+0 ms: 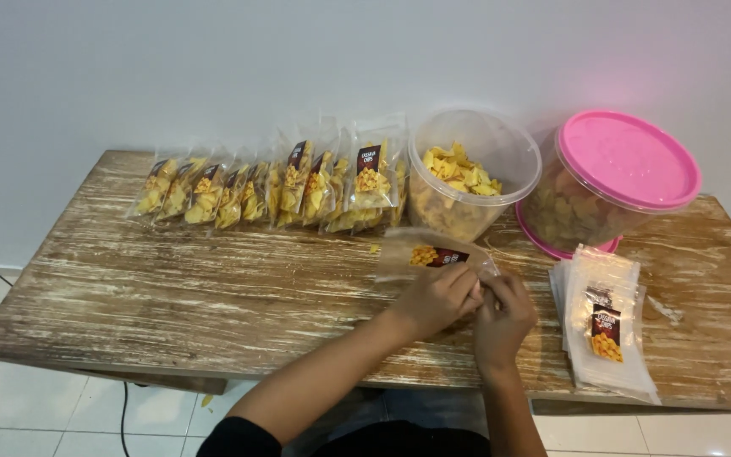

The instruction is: Filling small plastic bags with chips from a large container by hand.

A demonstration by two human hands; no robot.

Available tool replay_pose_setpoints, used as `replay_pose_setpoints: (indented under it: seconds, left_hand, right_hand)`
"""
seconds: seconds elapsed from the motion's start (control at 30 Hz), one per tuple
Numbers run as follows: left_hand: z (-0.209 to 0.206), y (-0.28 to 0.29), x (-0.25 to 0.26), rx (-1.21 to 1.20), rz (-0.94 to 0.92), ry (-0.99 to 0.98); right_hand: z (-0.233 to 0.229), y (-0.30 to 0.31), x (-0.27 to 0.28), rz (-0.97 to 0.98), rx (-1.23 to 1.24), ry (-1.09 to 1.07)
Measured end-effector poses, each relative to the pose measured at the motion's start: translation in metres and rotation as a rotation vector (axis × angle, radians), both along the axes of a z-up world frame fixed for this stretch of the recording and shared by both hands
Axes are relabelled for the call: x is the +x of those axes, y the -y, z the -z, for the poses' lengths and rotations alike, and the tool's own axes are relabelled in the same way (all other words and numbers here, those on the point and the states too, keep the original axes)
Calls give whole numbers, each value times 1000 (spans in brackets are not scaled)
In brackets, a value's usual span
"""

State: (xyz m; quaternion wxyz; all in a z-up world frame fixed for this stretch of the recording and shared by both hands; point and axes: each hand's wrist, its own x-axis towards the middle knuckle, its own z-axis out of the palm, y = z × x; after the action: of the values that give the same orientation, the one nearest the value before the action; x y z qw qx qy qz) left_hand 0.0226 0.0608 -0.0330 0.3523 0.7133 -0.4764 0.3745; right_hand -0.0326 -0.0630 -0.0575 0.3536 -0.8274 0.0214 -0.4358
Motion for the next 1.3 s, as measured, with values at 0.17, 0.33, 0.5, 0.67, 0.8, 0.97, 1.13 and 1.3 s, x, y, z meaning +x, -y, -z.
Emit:
replay_pose_setpoints:
  seconds: [0.17,0.33,0.5,0.67,0.8,0.97,1.13,1.3]
  left_hand:
    - [-11,-6,4,-23,-50,93]
    - [0,1,6,-43,-6,134]
    - [-13,-7,9,35,70,78]
    - [-13,-27,27,131,-70,52]
    - [-2,-19,28,104,-230,143]
    - [-40,-13,-9,-5,43,-89]
    - [-70,-16,-1,247,789,-1246]
    - [-2,-15,33,-209,1771,-1661]
  right_hand:
    - [-27,-14,2,-247,132,36]
    - [0,-2,3,-269,319,-25]
    - [-51,0,-17,-29,629,-349]
    - [-98,23,-43,-45,578,-472]
    - [-131,45,-58,-178,179,-459]
    - [-158,94,-49,-211,-113,-650]
    - [-198,50,-19,-335,-536,-1020]
    - [-209,19,36,-785,-758,-998]
